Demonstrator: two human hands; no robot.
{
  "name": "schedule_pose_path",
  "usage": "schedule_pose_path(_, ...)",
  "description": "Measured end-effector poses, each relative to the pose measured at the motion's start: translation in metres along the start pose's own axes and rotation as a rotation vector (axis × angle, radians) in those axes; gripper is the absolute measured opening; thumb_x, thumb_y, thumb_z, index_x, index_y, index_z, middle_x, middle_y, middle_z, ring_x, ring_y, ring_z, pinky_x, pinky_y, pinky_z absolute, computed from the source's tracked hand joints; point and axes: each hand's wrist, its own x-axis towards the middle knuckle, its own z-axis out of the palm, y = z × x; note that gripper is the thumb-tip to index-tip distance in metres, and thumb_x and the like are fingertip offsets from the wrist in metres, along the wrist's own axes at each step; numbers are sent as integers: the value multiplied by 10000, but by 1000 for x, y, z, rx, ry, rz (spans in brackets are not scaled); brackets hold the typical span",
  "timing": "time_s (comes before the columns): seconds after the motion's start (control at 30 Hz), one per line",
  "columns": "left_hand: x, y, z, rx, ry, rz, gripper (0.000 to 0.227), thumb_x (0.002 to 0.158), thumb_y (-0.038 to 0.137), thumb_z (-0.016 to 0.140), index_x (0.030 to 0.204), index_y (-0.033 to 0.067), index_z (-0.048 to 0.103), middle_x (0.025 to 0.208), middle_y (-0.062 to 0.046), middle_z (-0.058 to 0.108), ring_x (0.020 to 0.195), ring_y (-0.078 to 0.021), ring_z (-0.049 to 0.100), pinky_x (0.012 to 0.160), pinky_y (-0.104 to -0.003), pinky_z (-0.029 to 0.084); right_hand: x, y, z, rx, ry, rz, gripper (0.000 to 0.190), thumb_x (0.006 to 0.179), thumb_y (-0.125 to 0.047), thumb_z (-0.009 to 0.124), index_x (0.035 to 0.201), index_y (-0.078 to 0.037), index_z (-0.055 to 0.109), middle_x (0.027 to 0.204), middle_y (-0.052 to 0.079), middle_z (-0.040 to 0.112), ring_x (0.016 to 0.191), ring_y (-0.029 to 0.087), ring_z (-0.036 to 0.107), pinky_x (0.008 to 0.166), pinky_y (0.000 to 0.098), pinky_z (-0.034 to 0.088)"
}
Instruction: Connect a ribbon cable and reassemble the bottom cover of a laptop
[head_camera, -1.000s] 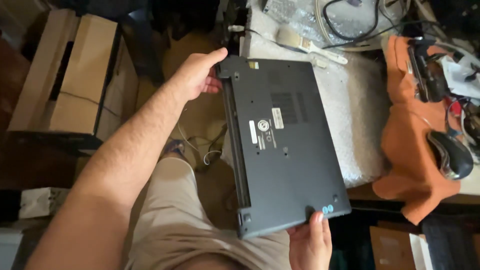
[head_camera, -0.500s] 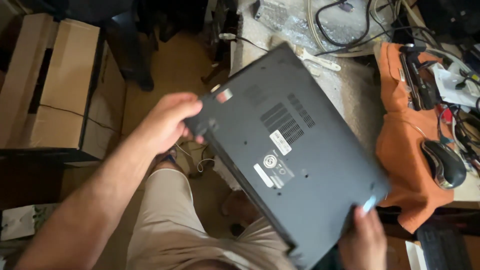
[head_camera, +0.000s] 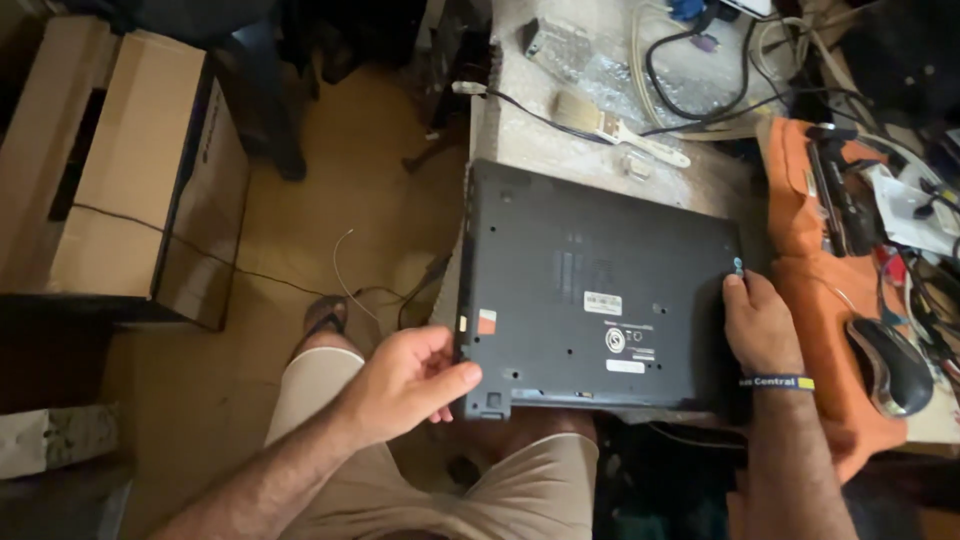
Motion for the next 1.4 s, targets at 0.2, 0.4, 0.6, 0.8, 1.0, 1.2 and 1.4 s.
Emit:
schedule_pose_path(0.2,6,14,-7,115,-36,-90,213,849,258,797,909,65,729,728,2,704,568,-96,656,506,-230,535,16,37,20,-278,251,-405,585,1023,-387,619,1289,132,663,1175,375,668,1183,505,583,1037,544,451)
schedule_pose_path(0.4,58,56,-22,915,398,706,462,923,470,696,1065,56,547,1079,-132,550,976,-268,497,797,-469,421,-11,-42,6,-225,124,-808,702,966,-397,629,1469,74,497,1538,357,437,1437,493,403,1215,533,284)
schedule_pose_path(0.6,118,62,-4,1436,162,459,962,975,736,435,1518,-55,364,1628,-282,278,1529,-395,227,1234,-567,136,4,-42,24,-307,-40,-713,832,960,-574,444,1636,-122,266,1688,210,247,1516,506,226,1181,632,187)
schedule_pose_path(0.8,122,47,5,1542,193,402,1241,830,934,474,1545,-64,291,1635,-281,252,1524,-415,212,1252,-521,95,-1,-40,26,-346,14,-747,852,966,-613,410,1638,-105,283,1673,218,288,1476,521,282,1133,669,234)
schedule_pose_path(1.0,123,44,4,1592,248,455,1277,777,964,511,1521,-63,364,1619,-269,330,1506,-412,290,1255,-513,139,-4,-44,26,-307,-9,-702,864,955,-647,404,1635,-128,281,1681,197,274,1516,496,237,1155,644,197)
schedule_pose_path(1.2,127,62,8,1674,210,390,1321,697,1016,573,1451,-59,433,1553,-256,427,1450,-393,372,1171,-553,208,5,-41,17,-282,-85,-657,868,937,-667,412,1629,-162,270,1691,156,255,1541,436,205,1173,606,180)
schedule_pose_path(1.4,144,83,39,1620,-56,158,1330,751,974,544,1572,-22,223,1647,-289,189,1541,-440,148,1223,-596,78,42,0,16,-194,-112,-622,895,960,-629,484,1629,-77,261,1659,256,255,1536,473,194,1219,592,167)
